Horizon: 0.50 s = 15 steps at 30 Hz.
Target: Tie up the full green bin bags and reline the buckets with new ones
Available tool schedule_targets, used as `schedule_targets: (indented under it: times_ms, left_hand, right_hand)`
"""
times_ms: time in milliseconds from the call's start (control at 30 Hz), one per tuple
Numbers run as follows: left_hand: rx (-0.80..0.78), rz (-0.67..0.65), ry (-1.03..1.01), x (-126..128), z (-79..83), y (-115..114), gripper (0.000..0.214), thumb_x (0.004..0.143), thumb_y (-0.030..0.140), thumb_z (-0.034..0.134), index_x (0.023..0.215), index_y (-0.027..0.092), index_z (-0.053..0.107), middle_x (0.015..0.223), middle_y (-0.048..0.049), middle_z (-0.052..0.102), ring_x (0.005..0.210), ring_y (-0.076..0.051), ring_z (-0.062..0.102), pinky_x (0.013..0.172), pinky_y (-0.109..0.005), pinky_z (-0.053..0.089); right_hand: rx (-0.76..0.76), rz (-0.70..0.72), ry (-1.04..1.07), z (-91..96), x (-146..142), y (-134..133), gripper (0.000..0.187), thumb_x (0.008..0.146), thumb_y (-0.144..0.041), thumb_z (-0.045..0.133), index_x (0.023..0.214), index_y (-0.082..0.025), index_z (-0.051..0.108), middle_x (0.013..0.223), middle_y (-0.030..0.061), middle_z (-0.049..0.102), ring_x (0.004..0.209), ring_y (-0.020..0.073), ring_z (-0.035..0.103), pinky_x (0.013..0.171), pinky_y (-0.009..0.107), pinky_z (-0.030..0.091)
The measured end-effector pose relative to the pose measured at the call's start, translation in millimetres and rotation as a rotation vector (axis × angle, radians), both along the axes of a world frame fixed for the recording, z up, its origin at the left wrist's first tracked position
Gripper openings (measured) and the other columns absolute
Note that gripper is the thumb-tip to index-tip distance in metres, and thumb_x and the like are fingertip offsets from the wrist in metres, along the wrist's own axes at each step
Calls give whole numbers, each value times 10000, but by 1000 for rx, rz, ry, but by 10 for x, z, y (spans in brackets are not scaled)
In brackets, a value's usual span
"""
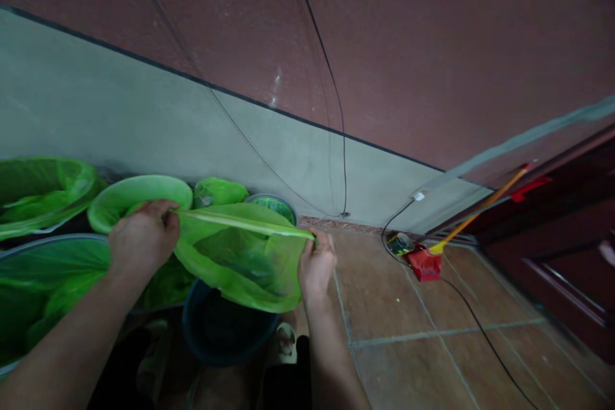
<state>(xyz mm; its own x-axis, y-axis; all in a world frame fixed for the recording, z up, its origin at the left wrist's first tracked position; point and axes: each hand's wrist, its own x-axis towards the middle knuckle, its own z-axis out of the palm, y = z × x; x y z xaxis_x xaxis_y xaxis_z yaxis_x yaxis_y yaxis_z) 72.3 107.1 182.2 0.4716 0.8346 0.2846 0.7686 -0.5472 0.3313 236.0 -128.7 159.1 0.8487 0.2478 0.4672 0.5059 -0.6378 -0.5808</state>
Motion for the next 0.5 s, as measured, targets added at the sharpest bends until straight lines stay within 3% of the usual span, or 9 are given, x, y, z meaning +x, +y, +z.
schedule_targets:
  times_ms: [167, 367, 500]
  left_hand:
    - [72, 75, -199, -63, 1, 120, 518, 890, 320, 368, 1160, 117, 761, 1089, -168, 752, 1032, -303, 670, 932, -435, 540]
    - [96, 156, -289, -155, -44, 277, 529, 858, 316, 392, 1187, 114, 753, 1011, -153, 715, 1017, -292, 642, 1010, -489, 530]
    - [47, 248, -303, -163, 29, 274, 541, 857, 321, 386, 1214, 99, 727, 1078, -167, 729, 1054, -339, 658, 999, -561, 522]
  right_hand:
    - [-33, 16, 0, 2, 85, -81, 376, 878, -71, 440, 1068, -170, 749, 1091, 99, 686, 911, 190, 674, 851, 287, 511]
    - [-338, 162, 220, -84, 202, -159, 389, 817, 17, 493, 988, -156, 796, 991, 111, 766, 881, 188, 719, 820, 257, 527]
    - [-499, 47, 211, -157, 263, -236, 303, 840, -56, 544, 910, -164, 818, 891, 156, 780, 829, 244, 740, 761, 313, 536]
